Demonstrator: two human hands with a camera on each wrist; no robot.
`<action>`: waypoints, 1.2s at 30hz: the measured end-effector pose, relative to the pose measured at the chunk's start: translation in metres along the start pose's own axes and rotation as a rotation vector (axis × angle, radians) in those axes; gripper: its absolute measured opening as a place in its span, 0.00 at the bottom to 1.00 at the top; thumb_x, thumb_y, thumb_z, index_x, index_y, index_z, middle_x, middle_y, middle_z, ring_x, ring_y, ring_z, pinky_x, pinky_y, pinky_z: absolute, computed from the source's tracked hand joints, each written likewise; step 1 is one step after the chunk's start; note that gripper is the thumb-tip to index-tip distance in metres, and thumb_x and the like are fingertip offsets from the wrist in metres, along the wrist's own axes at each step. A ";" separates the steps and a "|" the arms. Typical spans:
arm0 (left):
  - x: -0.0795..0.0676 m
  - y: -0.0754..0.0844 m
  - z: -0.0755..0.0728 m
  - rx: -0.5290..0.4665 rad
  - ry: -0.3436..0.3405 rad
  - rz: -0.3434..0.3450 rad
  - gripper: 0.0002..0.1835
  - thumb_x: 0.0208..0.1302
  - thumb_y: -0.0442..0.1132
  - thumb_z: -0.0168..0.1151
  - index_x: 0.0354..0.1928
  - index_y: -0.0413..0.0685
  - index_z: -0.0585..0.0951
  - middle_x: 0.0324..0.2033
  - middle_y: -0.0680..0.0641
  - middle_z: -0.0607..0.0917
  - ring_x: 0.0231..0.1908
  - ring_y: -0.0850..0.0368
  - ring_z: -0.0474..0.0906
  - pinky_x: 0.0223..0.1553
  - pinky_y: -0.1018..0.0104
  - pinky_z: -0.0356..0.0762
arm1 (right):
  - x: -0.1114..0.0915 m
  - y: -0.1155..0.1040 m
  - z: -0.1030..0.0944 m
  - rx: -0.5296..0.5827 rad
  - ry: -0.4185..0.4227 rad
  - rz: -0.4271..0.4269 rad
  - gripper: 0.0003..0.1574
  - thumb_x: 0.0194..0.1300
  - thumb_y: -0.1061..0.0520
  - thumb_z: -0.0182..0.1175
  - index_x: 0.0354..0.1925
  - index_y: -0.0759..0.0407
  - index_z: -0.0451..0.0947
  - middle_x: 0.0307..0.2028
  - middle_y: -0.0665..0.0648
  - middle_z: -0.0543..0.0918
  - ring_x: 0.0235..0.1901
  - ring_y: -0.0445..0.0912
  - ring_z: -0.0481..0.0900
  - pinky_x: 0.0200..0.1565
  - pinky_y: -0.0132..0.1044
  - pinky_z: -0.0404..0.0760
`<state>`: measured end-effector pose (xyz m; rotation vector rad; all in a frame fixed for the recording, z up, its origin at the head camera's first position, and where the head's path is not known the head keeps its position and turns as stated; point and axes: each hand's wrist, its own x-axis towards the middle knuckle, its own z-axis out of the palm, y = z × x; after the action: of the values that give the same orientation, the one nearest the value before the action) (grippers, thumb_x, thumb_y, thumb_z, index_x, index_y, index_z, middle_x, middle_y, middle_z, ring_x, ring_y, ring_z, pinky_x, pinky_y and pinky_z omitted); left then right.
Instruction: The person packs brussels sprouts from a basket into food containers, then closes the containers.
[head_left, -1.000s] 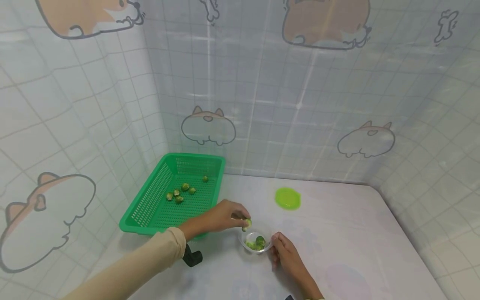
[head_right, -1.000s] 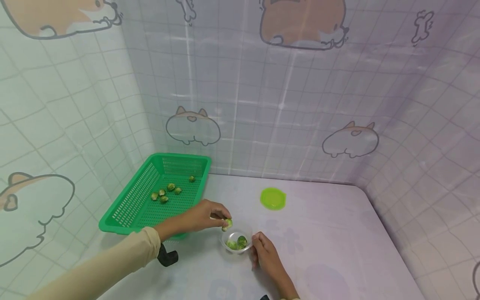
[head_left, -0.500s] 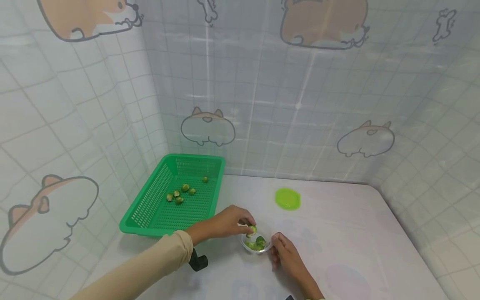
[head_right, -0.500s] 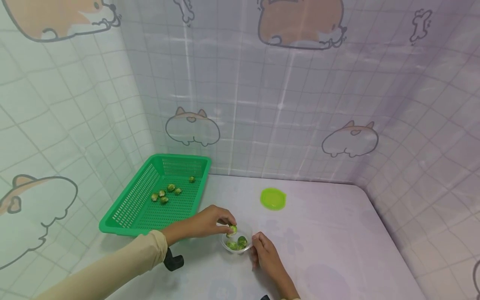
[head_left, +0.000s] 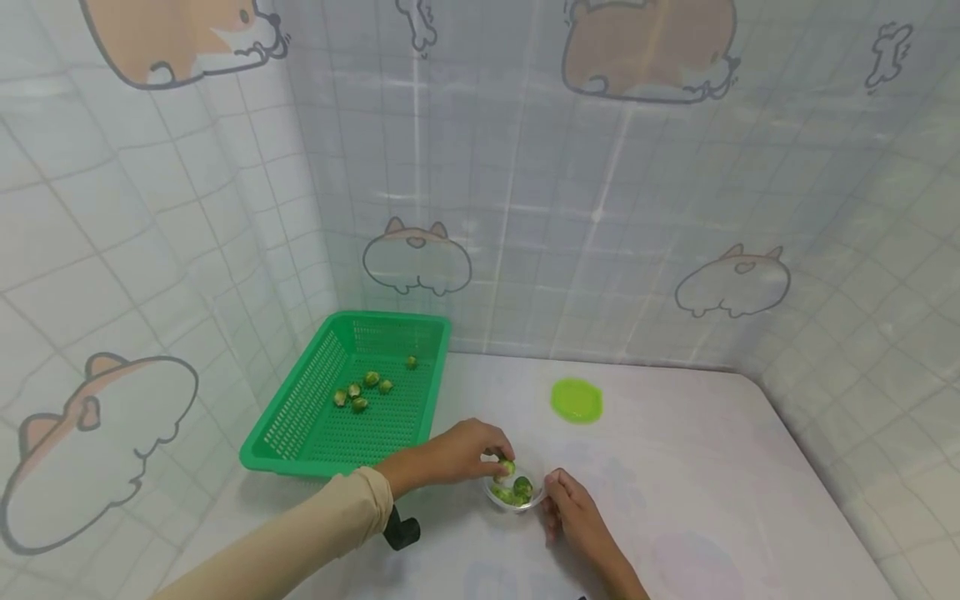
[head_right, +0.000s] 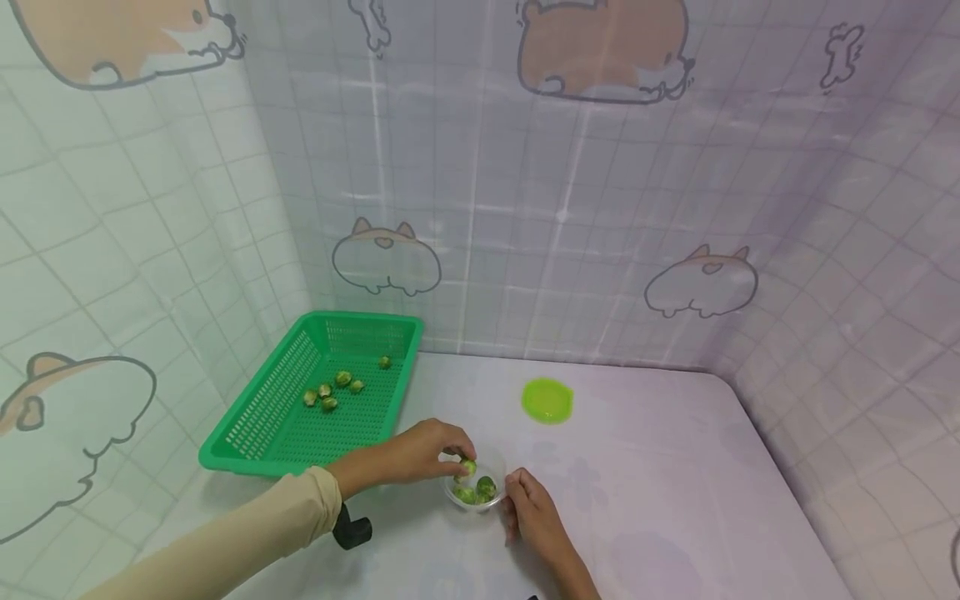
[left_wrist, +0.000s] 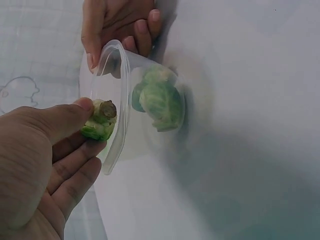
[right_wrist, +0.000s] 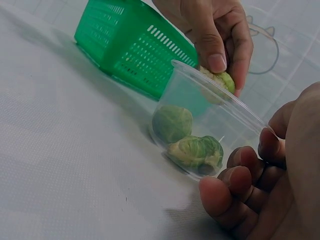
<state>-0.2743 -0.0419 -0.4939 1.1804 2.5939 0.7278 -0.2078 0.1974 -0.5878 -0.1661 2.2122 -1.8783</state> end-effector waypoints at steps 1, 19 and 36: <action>0.000 0.001 0.000 0.008 -0.001 -0.001 0.11 0.66 0.46 0.69 0.48 0.54 0.88 0.43 0.64 0.86 0.47 0.68 0.82 0.51 0.71 0.81 | 0.000 0.000 0.000 -0.003 0.000 -0.001 0.24 0.82 0.45 0.43 0.40 0.64 0.68 0.28 0.55 0.73 0.20 0.45 0.74 0.22 0.40 0.82; 0.000 0.011 0.007 0.359 -0.031 0.084 0.08 0.64 0.44 0.71 0.45 0.58 0.88 0.43 0.63 0.87 0.44 0.71 0.81 0.49 0.73 0.79 | -0.002 -0.001 0.000 -0.006 0.001 0.013 0.22 0.82 0.45 0.43 0.41 0.63 0.68 0.29 0.55 0.73 0.21 0.46 0.74 0.22 0.41 0.82; 0.002 0.018 0.016 0.535 -0.072 0.109 0.05 0.63 0.46 0.72 0.41 0.60 0.88 0.37 0.66 0.85 0.31 0.76 0.74 0.36 0.79 0.77 | -0.001 0.000 0.001 -0.015 -0.014 -0.007 0.22 0.83 0.47 0.39 0.39 0.63 0.67 0.28 0.55 0.72 0.20 0.46 0.73 0.21 0.42 0.82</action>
<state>-0.2577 -0.0249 -0.4985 1.4587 2.7633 -0.0117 -0.2070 0.1970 -0.5880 -0.1886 2.2202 -1.8584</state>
